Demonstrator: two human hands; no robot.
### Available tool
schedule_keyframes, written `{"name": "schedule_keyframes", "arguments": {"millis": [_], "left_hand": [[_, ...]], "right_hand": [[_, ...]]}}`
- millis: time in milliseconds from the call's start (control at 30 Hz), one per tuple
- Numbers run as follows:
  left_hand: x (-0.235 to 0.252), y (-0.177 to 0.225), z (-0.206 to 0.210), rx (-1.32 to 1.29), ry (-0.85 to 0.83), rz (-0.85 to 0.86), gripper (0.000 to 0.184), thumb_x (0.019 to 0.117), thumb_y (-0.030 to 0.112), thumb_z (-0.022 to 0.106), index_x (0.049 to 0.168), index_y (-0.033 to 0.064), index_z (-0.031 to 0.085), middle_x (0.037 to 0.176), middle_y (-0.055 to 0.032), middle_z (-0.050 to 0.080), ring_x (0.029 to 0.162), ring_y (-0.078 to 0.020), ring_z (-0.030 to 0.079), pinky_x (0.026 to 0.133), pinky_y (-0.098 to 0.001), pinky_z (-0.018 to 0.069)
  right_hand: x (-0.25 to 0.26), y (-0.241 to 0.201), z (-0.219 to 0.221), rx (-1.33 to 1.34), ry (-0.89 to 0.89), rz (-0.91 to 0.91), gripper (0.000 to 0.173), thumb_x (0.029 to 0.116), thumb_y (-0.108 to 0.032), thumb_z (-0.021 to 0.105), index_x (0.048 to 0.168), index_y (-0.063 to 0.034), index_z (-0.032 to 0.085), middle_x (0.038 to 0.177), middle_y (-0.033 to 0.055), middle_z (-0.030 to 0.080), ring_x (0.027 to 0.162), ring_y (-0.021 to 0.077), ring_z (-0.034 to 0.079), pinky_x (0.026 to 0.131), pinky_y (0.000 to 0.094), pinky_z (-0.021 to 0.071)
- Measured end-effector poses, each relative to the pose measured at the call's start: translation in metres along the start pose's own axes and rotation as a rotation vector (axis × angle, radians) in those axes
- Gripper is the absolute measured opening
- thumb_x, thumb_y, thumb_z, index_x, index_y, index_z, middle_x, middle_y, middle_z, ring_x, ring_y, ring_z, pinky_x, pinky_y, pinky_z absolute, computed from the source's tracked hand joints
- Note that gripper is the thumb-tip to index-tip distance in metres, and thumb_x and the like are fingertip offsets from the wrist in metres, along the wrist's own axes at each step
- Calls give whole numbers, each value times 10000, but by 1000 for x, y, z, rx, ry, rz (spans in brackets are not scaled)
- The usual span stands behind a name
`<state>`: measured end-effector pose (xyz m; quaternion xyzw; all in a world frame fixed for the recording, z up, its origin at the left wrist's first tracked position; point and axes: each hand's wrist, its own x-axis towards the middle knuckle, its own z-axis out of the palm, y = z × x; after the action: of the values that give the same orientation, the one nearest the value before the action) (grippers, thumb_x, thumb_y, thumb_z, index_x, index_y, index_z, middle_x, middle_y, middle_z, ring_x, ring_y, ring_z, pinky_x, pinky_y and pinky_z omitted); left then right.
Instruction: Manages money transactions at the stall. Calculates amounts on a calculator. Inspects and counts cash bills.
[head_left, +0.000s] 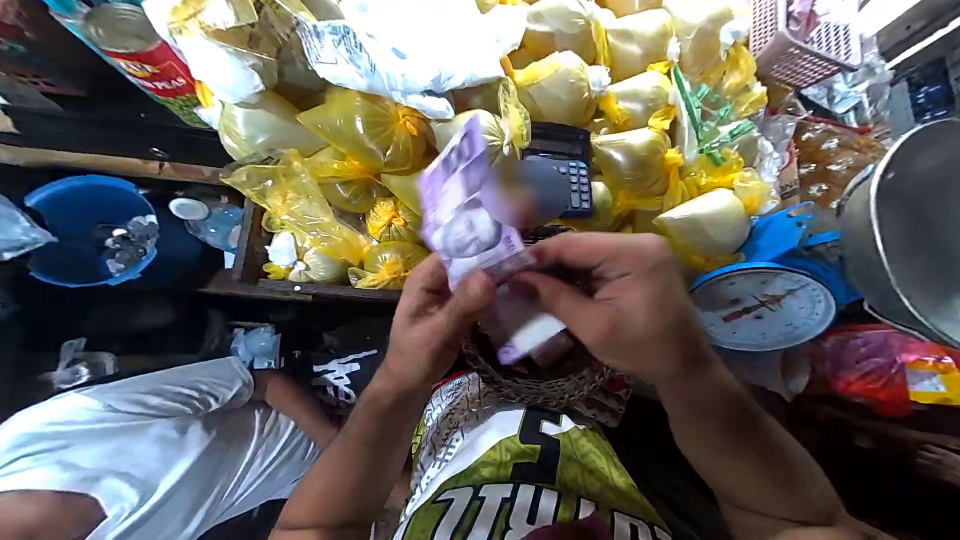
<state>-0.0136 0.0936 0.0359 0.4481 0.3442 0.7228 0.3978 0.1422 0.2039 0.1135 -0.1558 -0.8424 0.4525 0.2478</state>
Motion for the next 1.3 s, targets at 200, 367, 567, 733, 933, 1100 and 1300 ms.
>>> {"name": "schedule_keyframes", "arguments": {"millis": [200, 367, 567, 733, 933, 1100, 1300], "left_hand": [[5, 17, -20, -95, 311, 122, 298, 1096, 112, 405, 1385, 60, 458, 1331, -180, 643, 1156, -352, 682, 978, -480, 591], [-23, 9, -52, 62, 393, 154, 309, 1029, -2, 424, 1320, 104, 438, 1187, -149, 671, 969, -317, 711, 873, -495, 611], [-73, -3, -92, 159, 539, -4, 336, 1018, 57, 499, 1353, 70, 526, 1105, -94, 723, 924, -246, 723, 857, -453, 614], [-80, -11, -90, 141, 582, -40, 304, 1004, 62, 537, 1307, 65, 560, 1092, -108, 728, 923, -261, 728, 857, -467, 618], [-70, -14, -79, 130, 478, -28, 271, 1013, 77, 550, 1280, 47, 581, 1097, -130, 722, 931, -276, 721, 857, -467, 614], [-71, -20, -72, 105, 458, -66, 272, 1016, 86, 558, 1283, 49, 589, 1111, -134, 720, 935, -269, 723, 850, -440, 621], [-73, -29, -69, 84, 444, -81, 270, 1017, 100, 572, 1278, 37, 597, 1079, -146, 725, 909, -274, 723, 841, -446, 620]], "right_hand": [[2, 70, 38, -763, -251, 269, 302, 972, -326, 685, 1179, -106, 678, 953, 110, 710, 878, 299, 704, 722, 503, 581], [-29, 93, 53, -860, -516, 162, 138, 899, -55, 670, 1018, -102, 719, 834, 110, 708, 814, 322, 696, 764, 548, 548], [-73, 80, 19, -591, -846, 123, 271, 990, -99, 461, 1092, -99, 713, 1166, 86, 725, 1162, 264, 670, 1062, 485, 491], [-70, 87, 13, -379, -1046, 338, 312, 1043, -273, 496, 1092, -71, 729, 1238, 112, 666, 1142, 280, 651, 946, 511, 538], [-56, 81, 5, -391, -1068, 398, 627, 1092, -524, 314, 785, -81, 635, 793, 85, 628, 783, 257, 644, 701, 506, 509], [-45, 91, 9, -295, -929, 631, 389, 1089, -403, 418, 1076, -92, 653, 822, 60, 665, 773, 203, 671, 726, 473, 558], [-33, 94, 24, -632, -454, 812, 444, 1068, -385, 493, 1433, -134, 524, 965, 143, 709, 770, 297, 709, 698, 535, 589]]}}
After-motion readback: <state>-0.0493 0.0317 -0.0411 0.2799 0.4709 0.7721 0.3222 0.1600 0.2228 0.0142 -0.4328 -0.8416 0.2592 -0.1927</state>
